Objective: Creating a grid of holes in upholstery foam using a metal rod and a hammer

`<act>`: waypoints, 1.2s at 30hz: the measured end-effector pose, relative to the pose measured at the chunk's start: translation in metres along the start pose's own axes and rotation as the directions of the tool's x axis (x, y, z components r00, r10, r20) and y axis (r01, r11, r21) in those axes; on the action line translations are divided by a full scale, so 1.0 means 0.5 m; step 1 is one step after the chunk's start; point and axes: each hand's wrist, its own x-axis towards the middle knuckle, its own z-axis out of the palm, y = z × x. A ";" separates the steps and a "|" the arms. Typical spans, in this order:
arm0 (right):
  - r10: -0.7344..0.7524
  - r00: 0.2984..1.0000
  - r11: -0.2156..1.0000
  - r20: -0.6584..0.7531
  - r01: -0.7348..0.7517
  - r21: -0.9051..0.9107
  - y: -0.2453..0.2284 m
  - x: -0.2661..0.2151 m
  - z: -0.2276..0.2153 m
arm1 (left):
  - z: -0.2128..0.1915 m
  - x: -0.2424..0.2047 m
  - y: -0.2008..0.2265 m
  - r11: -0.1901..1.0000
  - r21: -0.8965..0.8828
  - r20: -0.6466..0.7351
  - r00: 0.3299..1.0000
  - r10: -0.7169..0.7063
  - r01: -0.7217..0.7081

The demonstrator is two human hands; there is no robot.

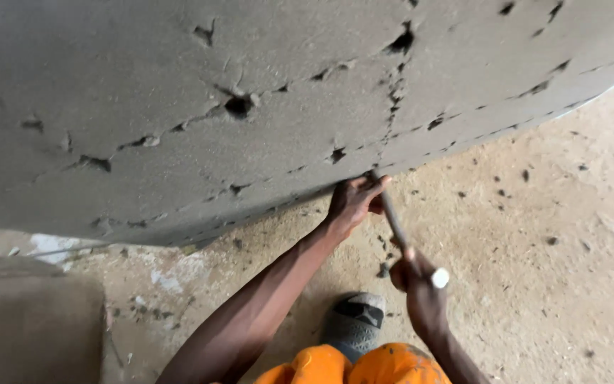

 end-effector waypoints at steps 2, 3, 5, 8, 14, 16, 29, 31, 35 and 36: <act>0.046 0.950 0.525 0.310 -0.287 0.801 -0.025 0.052 0.020 | 0.017 0.041 -0.070 0.950 -0.308 0.196 0.974 0.117 -0.052; 0.039 0.950 0.524 0.309 -0.283 0.803 0.008 0.070 0.018 | -0.001 -0.010 -0.043 0.950 -0.306 0.196 0.973 0.123 -0.058; -0.051 0.865 0.205 0.499 -0.480 0.853 0.077 0.090 -0.010 | -0.013 -0.122 0.003 0.985 -0.169 0.186 0.980 0.068 -0.036; 0.022 0.886 0.328 0.463 -0.444 0.834 0.050 0.004 -0.033 | -0.034 -0.113 -0.149 0.962 -0.270 0.249 0.962 0.108 -0.038; 0.091 0.982 0.943 0.165 -0.138 0.303 0.184 -0.197 -0.119 | -0.139 -0.247 -0.131 0.989 -0.148 0.147 0.989 0.019 0.003; 0.091 0.973 0.950 0.210 -0.148 0.273 0.196 -0.213 -0.096 | -0.153 -0.250 -0.178 0.986 -0.167 0.151 0.988 0.015 0.010; -0.372 0.928 0.846 0.001 0.338 0.412 -0.105 -0.339 -0.228 | -0.351 -0.614 -0.220 0.979 -0.131 -0.094 0.981 -0.169 0.156; -0.439 0.897 0.831 -0.048 0.425 0.357 -0.225 -0.392 -0.222 | -0.390 -0.632 -0.286 0.964 -0.206 -0.044 0.983 -0.178 0.165; -0.623 0.778 0.739 -0.079 0.619 0.267 -0.405 -0.447 -0.181 | -0.443 -0.715 -0.280 0.973 -0.173 -0.083 0.982 -0.172 0.155; -0.628 0.774 0.733 -0.084 0.624 0.269 -0.427 -0.459 -0.171 | -0.456 -0.749 -0.237 0.974 -0.170 -0.083 0.983 -0.164 0.148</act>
